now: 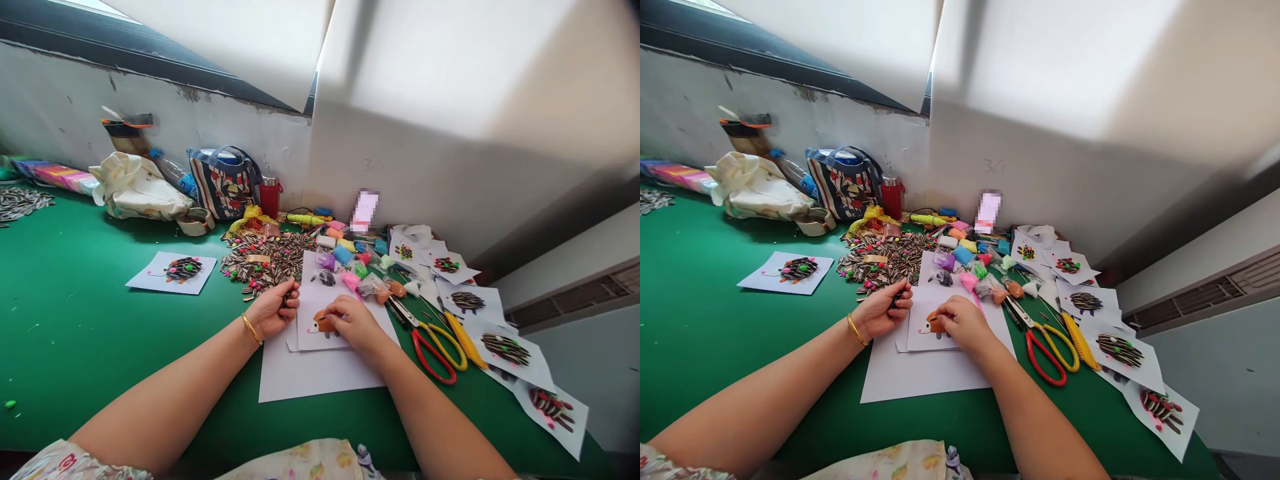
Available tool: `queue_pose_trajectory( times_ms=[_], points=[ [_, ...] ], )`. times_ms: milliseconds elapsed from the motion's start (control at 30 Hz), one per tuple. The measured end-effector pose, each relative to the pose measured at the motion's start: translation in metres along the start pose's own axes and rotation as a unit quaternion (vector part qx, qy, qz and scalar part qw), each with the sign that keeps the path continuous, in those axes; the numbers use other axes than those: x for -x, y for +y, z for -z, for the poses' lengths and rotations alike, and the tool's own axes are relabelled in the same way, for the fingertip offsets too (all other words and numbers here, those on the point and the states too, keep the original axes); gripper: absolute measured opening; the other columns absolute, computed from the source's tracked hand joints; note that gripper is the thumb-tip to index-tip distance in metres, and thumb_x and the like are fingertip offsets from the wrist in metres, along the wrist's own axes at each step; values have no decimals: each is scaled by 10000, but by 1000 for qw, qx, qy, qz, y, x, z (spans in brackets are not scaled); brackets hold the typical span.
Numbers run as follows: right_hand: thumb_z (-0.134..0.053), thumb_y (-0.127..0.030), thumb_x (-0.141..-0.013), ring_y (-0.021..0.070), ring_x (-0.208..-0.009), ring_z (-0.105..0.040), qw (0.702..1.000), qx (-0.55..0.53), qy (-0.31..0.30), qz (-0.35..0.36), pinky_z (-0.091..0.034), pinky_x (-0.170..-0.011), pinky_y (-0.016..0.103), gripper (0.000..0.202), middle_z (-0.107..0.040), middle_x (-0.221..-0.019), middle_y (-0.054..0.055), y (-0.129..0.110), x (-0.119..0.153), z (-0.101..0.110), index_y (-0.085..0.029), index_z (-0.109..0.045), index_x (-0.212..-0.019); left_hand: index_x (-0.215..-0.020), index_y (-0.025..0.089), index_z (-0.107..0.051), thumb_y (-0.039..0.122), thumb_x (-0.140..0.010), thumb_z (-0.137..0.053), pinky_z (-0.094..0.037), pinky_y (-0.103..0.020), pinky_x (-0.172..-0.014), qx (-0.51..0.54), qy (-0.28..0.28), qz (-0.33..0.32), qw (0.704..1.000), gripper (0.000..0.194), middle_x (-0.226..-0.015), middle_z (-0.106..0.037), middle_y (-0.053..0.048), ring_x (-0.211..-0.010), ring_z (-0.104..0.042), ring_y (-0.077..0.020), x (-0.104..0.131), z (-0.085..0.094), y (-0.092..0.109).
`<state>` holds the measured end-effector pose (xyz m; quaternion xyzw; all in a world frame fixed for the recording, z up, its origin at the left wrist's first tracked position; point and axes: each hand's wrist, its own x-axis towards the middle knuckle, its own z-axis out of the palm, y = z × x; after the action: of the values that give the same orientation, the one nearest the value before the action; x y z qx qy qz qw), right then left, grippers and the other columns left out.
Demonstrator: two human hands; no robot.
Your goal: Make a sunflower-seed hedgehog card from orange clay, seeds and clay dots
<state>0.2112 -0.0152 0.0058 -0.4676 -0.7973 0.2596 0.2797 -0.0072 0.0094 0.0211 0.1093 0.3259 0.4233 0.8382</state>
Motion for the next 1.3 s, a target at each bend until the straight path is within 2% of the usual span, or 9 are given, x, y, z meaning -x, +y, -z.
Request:
queue_pose_trajectory(
  times_ms=[133, 567, 1000, 1300],
  points=[
    [-582, -97, -835, 162, -830, -578, 999, 43, 4, 29, -456, -775, 285, 200, -628, -844, 30, -6, 2, 1, -221, -730, -888, -815, 137, -509, 273, -939, -491, -200, -85, -305, -12, 5, 2, 1000, 185, -683, -396, 36, -440, -381, -16, -1, 0, -1],
    [-583, -142, -879, 165, -805, -571, 991, 105, 3, 80, -435, -752, 292, 140, -635, -831, 36, -1, 5, -3, -215, -702, -892, -819, 133, -519, 277, -937, -489, -197, -90, -307, -37, 8, 4, 999, 189, -692, -397, 34, -444, -374, -14, -2, 0, -3],
    [-553, -134, -899, 162, -767, -559, 983, 155, -14, 97, -400, -733, 293, 171, -629, -810, 44, -8, 3, -4, -202, -710, -887, -818, 134, -526, 271, -926, -509, -222, -88, -301, -36, 11, 6, 999, 175, -686, -416, 30, -440, -390, -20, -2, 0, -3],
    [-625, -139, -855, 178, -771, -536, 968, 223, -25, 110, -343, -696, 302, 111, -628, -804, 46, -6, 2, -10, -200, -715, -878, -827, 130, -527, 273, -930, -502, -213, -87, -303, -43, 18, 5, 999, 177, -688, -408, 33, -441, -386, -16, -2, 0, -3]
  ],
)
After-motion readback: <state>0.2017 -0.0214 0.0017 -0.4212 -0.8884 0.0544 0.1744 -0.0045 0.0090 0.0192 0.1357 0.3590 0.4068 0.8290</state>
